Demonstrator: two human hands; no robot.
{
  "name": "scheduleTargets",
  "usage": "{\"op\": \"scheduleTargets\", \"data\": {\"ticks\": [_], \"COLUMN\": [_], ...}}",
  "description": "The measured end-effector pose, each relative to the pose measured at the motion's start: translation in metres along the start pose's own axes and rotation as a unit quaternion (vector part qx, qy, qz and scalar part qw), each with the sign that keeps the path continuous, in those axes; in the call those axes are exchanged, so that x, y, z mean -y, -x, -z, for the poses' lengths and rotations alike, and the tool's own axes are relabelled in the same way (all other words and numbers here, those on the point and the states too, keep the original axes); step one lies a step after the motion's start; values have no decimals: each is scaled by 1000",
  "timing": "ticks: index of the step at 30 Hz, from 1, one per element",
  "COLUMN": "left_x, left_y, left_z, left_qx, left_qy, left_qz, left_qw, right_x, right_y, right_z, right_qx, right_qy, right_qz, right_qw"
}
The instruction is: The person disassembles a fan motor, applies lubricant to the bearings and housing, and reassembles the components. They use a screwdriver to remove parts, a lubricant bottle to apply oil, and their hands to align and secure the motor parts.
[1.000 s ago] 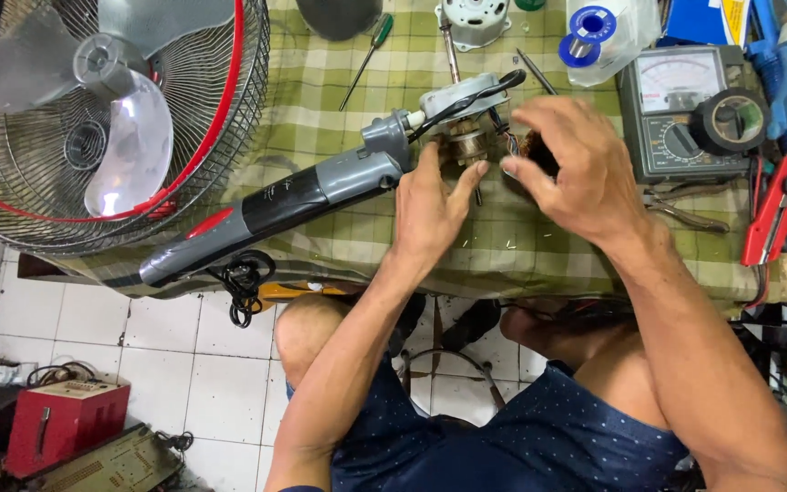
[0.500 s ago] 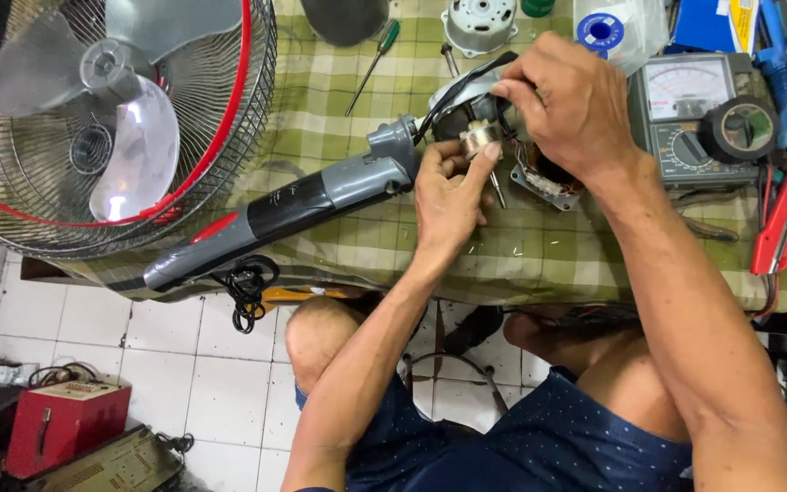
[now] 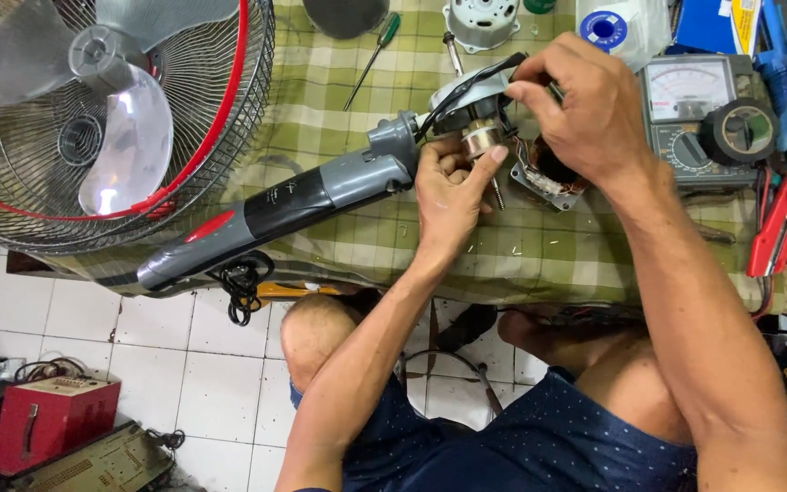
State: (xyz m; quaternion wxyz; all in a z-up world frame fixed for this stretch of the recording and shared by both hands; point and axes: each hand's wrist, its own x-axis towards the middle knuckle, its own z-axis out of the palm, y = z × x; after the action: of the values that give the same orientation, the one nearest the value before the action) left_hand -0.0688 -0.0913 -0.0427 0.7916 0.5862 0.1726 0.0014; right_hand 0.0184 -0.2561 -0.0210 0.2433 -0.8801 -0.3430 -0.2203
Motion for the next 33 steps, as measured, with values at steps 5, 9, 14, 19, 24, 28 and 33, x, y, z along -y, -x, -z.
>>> {"op": "scheduleTargets", "data": {"ticks": [5, 9, 14, 19, 24, 28, 33], "left_x": [1, 4, 12, 18, 21, 23, 28], "left_y": [-1, 1, 0, -3, -3, -3, -6], "left_z": [0, -2, 1, 4, 4, 5, 5], "left_qx": [4, -3, -6, -2, 3, 6, 12], "left_qy": [-9, -6, -35, -20, -6, 0, 4], "left_qz": [-12, -36, -88, -121, -134, -136, -137], "left_qw": [1000, 999, 995, 992, 991, 991, 991], "right_x": [15, 31, 33, 32, 35, 23, 22], "right_y": [9, 20, 24, 24, 23, 25, 25], "right_z": [19, 23, 19, 16, 15, 10, 11], "right_qx": [-6, 53, 73, 74, 43, 10, -4], "right_qy": [-32, -79, -144, -181, -174, -156, -128], "right_qz": [11, -22, -58, -64, -51, -50, -46], "right_qw": [999, 995, 985, 979, 982, 986, 991]}}
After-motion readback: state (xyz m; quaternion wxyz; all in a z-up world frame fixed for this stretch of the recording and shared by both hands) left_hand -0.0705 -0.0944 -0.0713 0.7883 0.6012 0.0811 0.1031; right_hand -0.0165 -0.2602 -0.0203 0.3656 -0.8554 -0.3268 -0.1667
